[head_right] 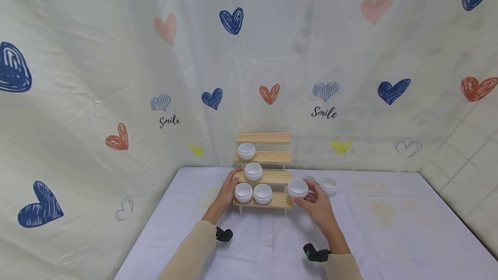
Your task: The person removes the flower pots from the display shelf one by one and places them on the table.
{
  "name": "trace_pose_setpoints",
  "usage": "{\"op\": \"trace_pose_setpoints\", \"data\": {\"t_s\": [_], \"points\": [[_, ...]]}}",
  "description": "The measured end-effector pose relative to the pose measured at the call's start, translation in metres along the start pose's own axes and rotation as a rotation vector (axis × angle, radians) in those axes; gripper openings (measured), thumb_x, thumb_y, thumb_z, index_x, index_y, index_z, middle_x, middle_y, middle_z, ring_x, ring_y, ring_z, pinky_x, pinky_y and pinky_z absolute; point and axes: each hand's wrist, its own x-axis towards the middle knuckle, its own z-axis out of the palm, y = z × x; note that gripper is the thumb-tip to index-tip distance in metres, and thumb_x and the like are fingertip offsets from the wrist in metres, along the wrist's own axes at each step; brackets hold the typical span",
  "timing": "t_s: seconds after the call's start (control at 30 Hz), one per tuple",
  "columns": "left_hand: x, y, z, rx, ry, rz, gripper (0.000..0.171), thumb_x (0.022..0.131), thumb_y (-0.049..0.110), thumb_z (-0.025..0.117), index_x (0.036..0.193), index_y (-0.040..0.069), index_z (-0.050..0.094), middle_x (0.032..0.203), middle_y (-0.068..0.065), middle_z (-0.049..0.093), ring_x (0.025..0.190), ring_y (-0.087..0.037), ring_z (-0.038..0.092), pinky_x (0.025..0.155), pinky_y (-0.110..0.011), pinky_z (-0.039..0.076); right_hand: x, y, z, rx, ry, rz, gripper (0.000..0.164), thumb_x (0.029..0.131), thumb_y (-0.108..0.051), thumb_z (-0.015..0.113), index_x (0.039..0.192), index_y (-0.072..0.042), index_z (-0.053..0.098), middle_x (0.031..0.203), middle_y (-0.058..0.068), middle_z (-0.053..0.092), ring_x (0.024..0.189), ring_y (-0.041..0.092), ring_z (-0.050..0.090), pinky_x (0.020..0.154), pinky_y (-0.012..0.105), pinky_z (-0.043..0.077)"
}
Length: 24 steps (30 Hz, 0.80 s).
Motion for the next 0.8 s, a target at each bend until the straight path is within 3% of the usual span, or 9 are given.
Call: {"op": "trace_pose_setpoints", "data": {"t_s": [0.13,0.4,0.6,0.8], "points": [[0.001,-0.001,0.000,0.014,0.005,-0.004,0.040,0.108,0.029,0.038,0.145,0.030,0.051,0.150,-0.008,0.054,0.134,-0.024,0.048,0.117,-0.050,0.033,0.000,-0.001,-0.004,0.006,0.003,-0.007,0.075,0.089,-0.014,0.081,0.151,-0.005,0.040,0.133,-0.008,0.053,0.105,-0.008,0.062,0.085,0.015,0.055],[-0.001,0.002,0.000,0.032,0.014,-0.004,0.039,0.108,0.031,0.038,0.145,0.031,0.051,0.139,-0.008,0.059,0.123,-0.021,0.052,0.109,-0.043,0.037,0.000,-0.005,-0.016,-0.030,0.042,0.030,0.074,0.090,-0.014,0.080,0.151,-0.004,0.038,0.138,-0.001,0.051,0.105,-0.012,0.059,0.085,0.012,0.053],[-0.002,0.002,0.000,0.041,0.014,-0.001,0.040,0.109,0.031,0.039,0.148,0.028,0.050,0.139,-0.011,0.059,0.123,-0.022,0.051,0.107,-0.043,0.037,0.000,-0.004,-0.024,-0.040,0.062,0.045,0.075,0.091,-0.018,0.080,0.151,-0.005,0.038,0.133,-0.013,0.049,0.104,-0.013,0.058,0.084,0.010,0.052],[-0.002,0.009,-0.004,0.014,-0.015,-0.020,0.041,0.110,0.025,0.041,0.150,0.021,0.049,0.139,-0.013,0.059,0.122,-0.023,0.051,0.108,-0.043,0.036,-0.001,-0.002,-0.030,-0.029,0.064,0.022,0.074,0.090,-0.018,0.080,0.150,-0.005,0.039,0.129,-0.018,0.050,0.104,-0.010,0.060,0.084,0.012,0.053]]}}
